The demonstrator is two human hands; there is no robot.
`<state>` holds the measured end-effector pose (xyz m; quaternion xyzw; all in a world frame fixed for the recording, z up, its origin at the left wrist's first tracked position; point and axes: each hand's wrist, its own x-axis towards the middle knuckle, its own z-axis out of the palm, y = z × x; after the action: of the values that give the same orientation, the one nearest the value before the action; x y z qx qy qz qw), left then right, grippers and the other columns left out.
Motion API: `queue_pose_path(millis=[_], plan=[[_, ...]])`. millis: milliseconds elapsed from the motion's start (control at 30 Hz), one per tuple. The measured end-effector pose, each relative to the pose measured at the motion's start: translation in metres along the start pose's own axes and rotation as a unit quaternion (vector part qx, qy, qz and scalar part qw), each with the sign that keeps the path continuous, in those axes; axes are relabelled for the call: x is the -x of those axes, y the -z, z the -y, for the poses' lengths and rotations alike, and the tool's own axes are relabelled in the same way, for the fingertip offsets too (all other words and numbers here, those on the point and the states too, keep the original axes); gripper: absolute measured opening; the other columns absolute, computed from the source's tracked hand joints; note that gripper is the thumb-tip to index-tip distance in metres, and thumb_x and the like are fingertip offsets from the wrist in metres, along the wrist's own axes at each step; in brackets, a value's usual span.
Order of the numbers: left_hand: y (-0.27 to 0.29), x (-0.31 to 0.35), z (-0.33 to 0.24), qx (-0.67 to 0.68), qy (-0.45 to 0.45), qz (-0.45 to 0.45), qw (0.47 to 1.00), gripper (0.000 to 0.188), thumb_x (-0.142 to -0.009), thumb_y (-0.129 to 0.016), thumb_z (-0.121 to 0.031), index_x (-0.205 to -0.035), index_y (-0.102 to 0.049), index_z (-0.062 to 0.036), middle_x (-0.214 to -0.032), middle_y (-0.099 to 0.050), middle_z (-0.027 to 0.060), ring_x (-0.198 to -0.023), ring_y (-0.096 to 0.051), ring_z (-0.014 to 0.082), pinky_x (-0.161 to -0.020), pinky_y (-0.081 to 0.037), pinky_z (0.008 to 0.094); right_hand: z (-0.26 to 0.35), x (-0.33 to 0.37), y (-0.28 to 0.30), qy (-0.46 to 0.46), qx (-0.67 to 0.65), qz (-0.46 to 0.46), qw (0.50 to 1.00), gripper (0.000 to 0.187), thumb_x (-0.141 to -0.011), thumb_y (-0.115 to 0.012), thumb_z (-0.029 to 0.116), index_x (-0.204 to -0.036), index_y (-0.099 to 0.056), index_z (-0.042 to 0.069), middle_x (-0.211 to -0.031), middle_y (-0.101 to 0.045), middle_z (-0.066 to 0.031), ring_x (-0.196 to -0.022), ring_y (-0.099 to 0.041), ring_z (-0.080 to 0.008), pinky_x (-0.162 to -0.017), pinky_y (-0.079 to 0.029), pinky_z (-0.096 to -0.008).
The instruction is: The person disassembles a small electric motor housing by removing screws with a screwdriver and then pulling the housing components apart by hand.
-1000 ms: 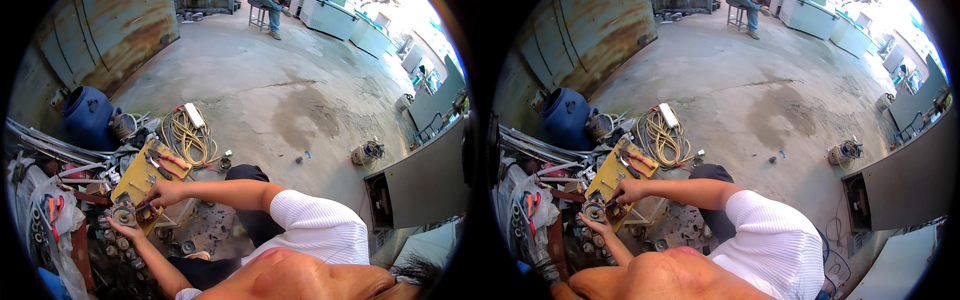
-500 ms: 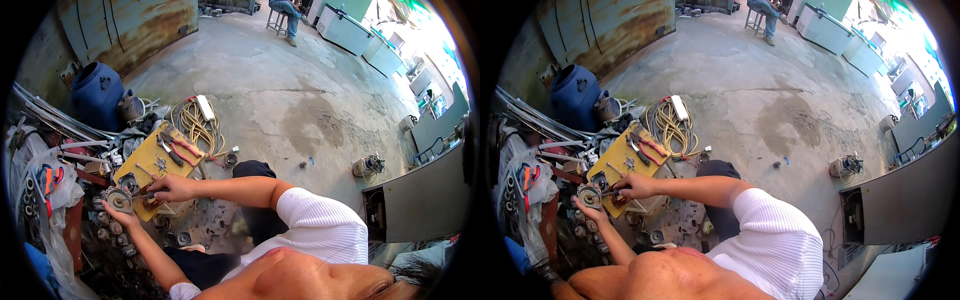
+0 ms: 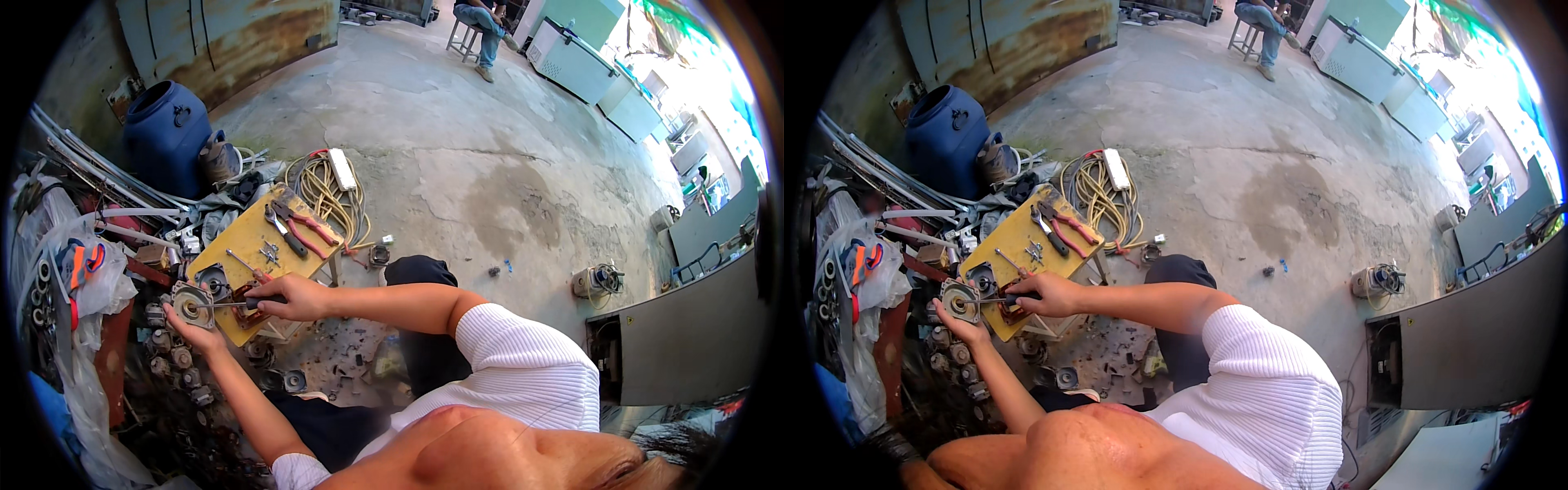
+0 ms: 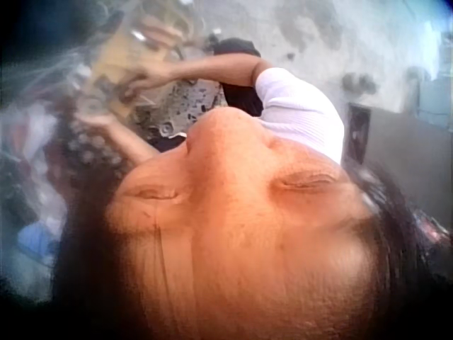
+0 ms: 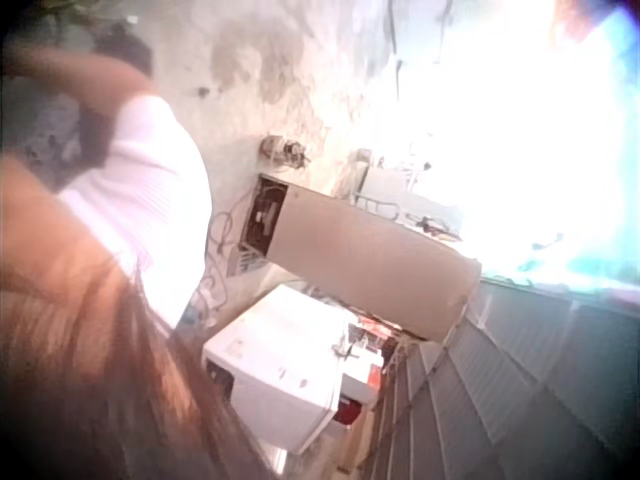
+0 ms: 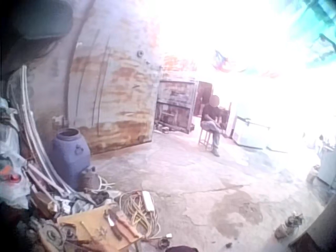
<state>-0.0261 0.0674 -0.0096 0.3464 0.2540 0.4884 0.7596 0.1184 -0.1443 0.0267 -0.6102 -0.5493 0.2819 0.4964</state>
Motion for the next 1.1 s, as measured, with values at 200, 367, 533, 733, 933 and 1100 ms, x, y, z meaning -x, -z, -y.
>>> queue_pose_path(millis=[200, 367, 533, 733, 933, 1100], plan=[[-0.014, 0.006, -0.002, 0.008, 0.004, -0.013, 1.000, 0.062, -0.102, -0.040, -0.050, -0.130, -0.053, 0.0045, -0.124, -0.061, 0.0195, -0.109, -0.062, 0.0366, -0.099, -0.051, 0.0462, 0.014, 0.004, 0.008, -0.036, -0.023, 0.014, 0.999, 0.039, -0.096, -0.061, 0.020, -0.132, -0.062, 0.004, -0.104, -0.073, -0.0174, -0.089, -0.072, -0.0237, -0.081, -0.054, -0.0351], [-0.021, 0.006, 0.004, 0.004, 0.013, -0.026, 1.000, 0.061, -0.103, -0.039, -0.049, -0.129, -0.055, 0.0035, -0.125, -0.062, 0.0189, -0.111, -0.062, 0.0362, -0.097, -0.052, 0.0449, 0.003, 0.005, 0.009, -0.009, 0.016, -0.004, 1.000, 0.039, -0.095, -0.061, 0.019, -0.131, -0.062, 0.004, -0.106, -0.072, -0.0192, -0.094, -0.071, -0.0279, -0.084, -0.053, -0.0366], [-0.024, 0.002, 0.013, 0.003, 0.016, -0.015, 1.000, 0.063, -0.102, -0.037, -0.052, -0.129, -0.056, 0.0019, -0.123, -0.063, 0.0167, -0.109, -0.064, 0.0346, -0.094, -0.052, 0.0434, 0.005, 0.010, 0.015, -0.009, 0.029, -0.023, 0.999, 0.039, -0.094, -0.062, 0.018, -0.130, -0.062, 0.004, -0.109, -0.070, -0.0210, -0.097, -0.069, -0.0323, -0.086, -0.053, -0.0374], [-0.024, 0.002, 0.018, 0.016, 0.024, 0.003, 1.000, 0.062, -0.102, -0.041, -0.051, -0.130, -0.052, 0.0030, -0.124, -0.060, 0.0176, -0.111, -0.060, 0.0354, -0.101, -0.048, 0.0462, 0.001, 0.012, 0.017, -0.004, 0.010, -0.024, 1.000, 0.039, -0.093, -0.062, 0.016, -0.130, -0.062, 0.004, -0.113, -0.069, -0.0220, -0.102, -0.069, -0.0323, -0.089, -0.052, -0.0373], [-0.027, 0.002, 0.018, 0.015, 0.022, 0.011, 1.000, 0.062, -0.102, -0.041, -0.051, -0.130, -0.052, 0.0033, -0.124, -0.061, 0.0170, -0.111, -0.061, 0.0343, -0.100, -0.048, 0.0445, -0.001, 0.012, 0.016, 0.003, 0.017, -0.032, 0.999, 0.039, -0.093, -0.062, 0.017, -0.130, -0.062, 0.004, -0.113, -0.069, -0.0221, -0.101, -0.069, -0.0319, -0.089, -0.052, -0.0370], [-0.023, 0.002, 0.015, 0.015, 0.025, 0.009, 1.000, 0.062, -0.102, -0.041, -0.051, -0.130, -0.053, 0.0028, -0.124, -0.061, 0.0172, -0.110, -0.061, 0.0335, -0.098, -0.050, 0.0435, 0.001, 0.011, 0.015, -0.001, 0.024, -0.028, 0.999, 0.039, -0.093, -0.063, 0.018, -0.130, -0.063, 0.004, -0.110, -0.070, -0.0219, -0.100, -0.069, -0.0318, -0.088, -0.053, -0.0370]])
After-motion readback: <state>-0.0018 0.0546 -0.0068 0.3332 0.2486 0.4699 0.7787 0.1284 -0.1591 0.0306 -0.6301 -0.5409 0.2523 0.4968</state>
